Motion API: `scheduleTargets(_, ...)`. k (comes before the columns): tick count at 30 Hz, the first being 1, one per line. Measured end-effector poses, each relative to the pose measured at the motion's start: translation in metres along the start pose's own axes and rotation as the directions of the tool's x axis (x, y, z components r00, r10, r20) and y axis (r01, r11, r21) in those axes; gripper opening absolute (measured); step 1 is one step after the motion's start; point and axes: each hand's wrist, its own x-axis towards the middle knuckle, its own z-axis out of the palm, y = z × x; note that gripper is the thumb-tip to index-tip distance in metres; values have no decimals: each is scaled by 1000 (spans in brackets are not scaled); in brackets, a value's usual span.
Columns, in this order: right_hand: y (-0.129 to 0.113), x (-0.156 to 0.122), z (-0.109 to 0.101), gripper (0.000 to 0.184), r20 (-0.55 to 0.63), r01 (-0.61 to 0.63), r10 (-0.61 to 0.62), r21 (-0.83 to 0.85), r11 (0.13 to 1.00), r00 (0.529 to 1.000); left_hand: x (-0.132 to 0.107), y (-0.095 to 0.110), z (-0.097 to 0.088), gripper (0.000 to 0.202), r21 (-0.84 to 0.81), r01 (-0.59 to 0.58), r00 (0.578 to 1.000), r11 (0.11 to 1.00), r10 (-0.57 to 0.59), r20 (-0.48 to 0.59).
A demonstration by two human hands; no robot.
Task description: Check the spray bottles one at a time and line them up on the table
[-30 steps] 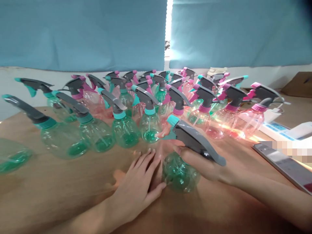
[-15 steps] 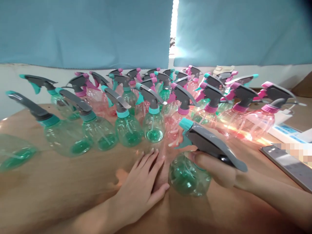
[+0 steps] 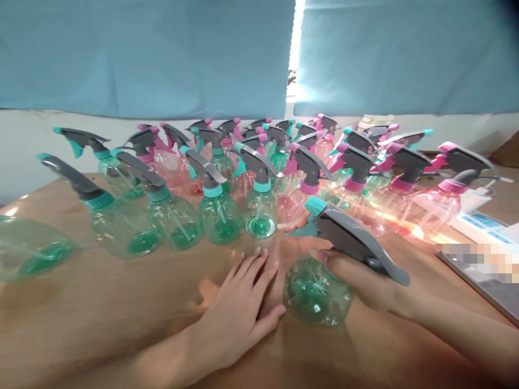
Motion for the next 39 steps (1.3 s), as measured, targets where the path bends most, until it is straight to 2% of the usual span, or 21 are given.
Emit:
scheduleTargets(4, -11, 7, 4, 19, 0, -28, 29, 141, 990, 1000, 2, 1, 2, 62, -14, 3, 1000, 1000, -3, -8)
scheduleTargets(7, -11, 9, 5, 22, 65, -43, 32, 181, 983, 997, 3, 1, 2, 62, -17, 6, 1000, 1000, -6, 0)
scheduleTargets(13, 1, 6, 1, 39, 72, -52, 41, 157, 986, 997, 3, 2, 0, 63, -36, 15, 1000, 999, -15, 10)
scheduleTargets(17, 5, 2, 0, 34, 43, -71, 66, 137, 988, 997, 4, 4, 0, 63, -55, 16, 1000, 998, -17, -13)
scheduleTargets(21, 3, 2, 0, 27, 77, -77, 66, 148, 986, 995, 5, 5, -1, 60, -72, 25, 1000, 997, -26, -6)
scheduleTargets(29, -13, 9, 3, 16, 92, -49, 33, 179, 983, 995, 6, 6, -5, 58, -49, 29, 999, 998, -27, 42)
scheduleTargets(35, -20, 13, 2, 13, 99, -17, 0, 177, 984, 995, 6, 5, -6, 56, -43, 14, 1000, 999, -13, 28)
scheduleTargets(39, -15, 13, 1, 35, 90, 7, -24, 181, 983, 996, 5, 3, -4, 56, -48, 9, 1000, 999, -8, 19)
